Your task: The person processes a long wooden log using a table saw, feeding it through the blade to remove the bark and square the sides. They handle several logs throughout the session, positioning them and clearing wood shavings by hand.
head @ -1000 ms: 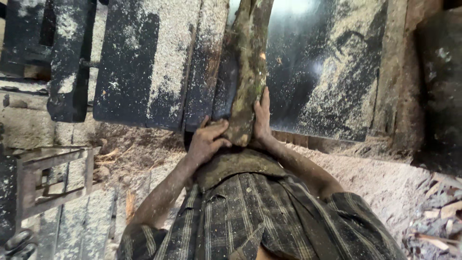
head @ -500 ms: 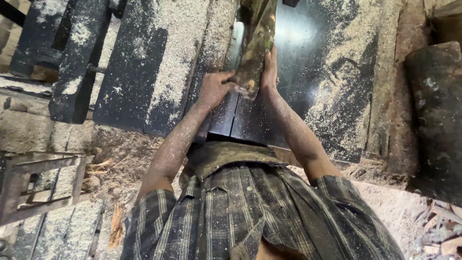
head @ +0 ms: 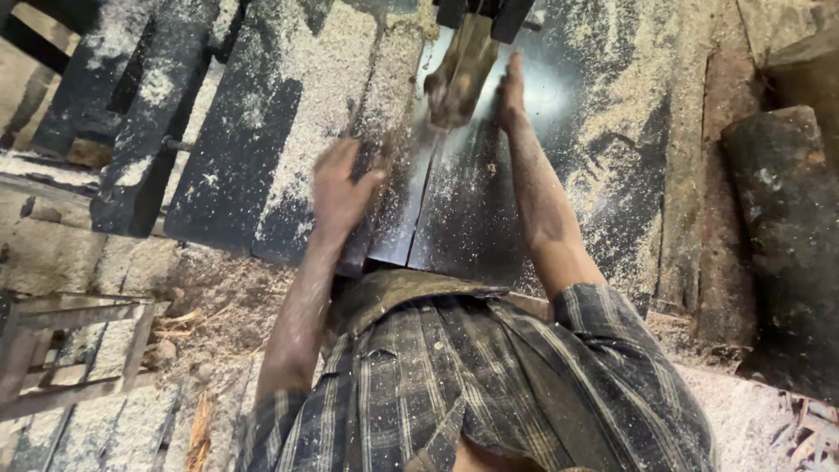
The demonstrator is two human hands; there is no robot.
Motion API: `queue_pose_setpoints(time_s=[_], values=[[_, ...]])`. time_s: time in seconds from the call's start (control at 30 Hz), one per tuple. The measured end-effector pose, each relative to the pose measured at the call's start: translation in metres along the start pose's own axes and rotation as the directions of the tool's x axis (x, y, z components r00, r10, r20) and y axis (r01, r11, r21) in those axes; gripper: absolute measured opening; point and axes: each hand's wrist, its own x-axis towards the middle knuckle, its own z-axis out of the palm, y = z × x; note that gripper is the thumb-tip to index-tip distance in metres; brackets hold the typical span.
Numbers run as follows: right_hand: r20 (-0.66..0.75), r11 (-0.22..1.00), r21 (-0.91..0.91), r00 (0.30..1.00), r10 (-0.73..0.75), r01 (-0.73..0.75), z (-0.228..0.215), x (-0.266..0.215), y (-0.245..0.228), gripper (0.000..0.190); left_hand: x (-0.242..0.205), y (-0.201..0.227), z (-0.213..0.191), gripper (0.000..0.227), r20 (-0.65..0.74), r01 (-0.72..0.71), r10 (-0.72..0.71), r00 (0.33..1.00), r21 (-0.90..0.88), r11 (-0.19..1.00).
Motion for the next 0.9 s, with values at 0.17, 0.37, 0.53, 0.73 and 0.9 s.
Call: queue_pose_setpoints(time_s=[0.17, 0.37, 0.53, 0.73, 0.9], values=[[-0.391, 0.984, 0.112, 0.905, 0.169, -0.136, -0.051, -0.056, -0.002, 0.078, -0.071, -0.048, -0.064, 0.074, 0.008, 0.28, -0.281, 0.96, 0.085, 0.956], [-0.442, 1.0, -0.004, 0.897, -0.012, 0.011, -0.105, -0.127, -0.022, 0.069, -0.088, -0.08, -0.05, 0.062, -0.113, 0.112, -0.086, 0.99, 0.251, 0.961], [-0.388, 0.996, 0.073, 0.918, 0.081, -0.057, -0.118, -0.144, -0.056, 0.085, -0.093, -0.091, -0.047, 0.054, -0.174, 0.07, -0.039, 0.984, 0.179, 0.981], [-0.056, 0.872, -0.331, 0.93, 0.363, -0.361, -0.093, -0.178, -0.124, 0.109, -0.092, -0.076, -0.058, 0.07, -0.108, 0.046, -0.029, 0.994, 0.16, 0.986], [0.004, 0.726, -0.668, 0.975, 0.224, -0.164, -0.051, -0.303, -0.129, 0.118, -0.163, -0.017, -0.052, 0.079, -0.074, 0.152, -0.174, 0.982, -0.234, 0.96]])
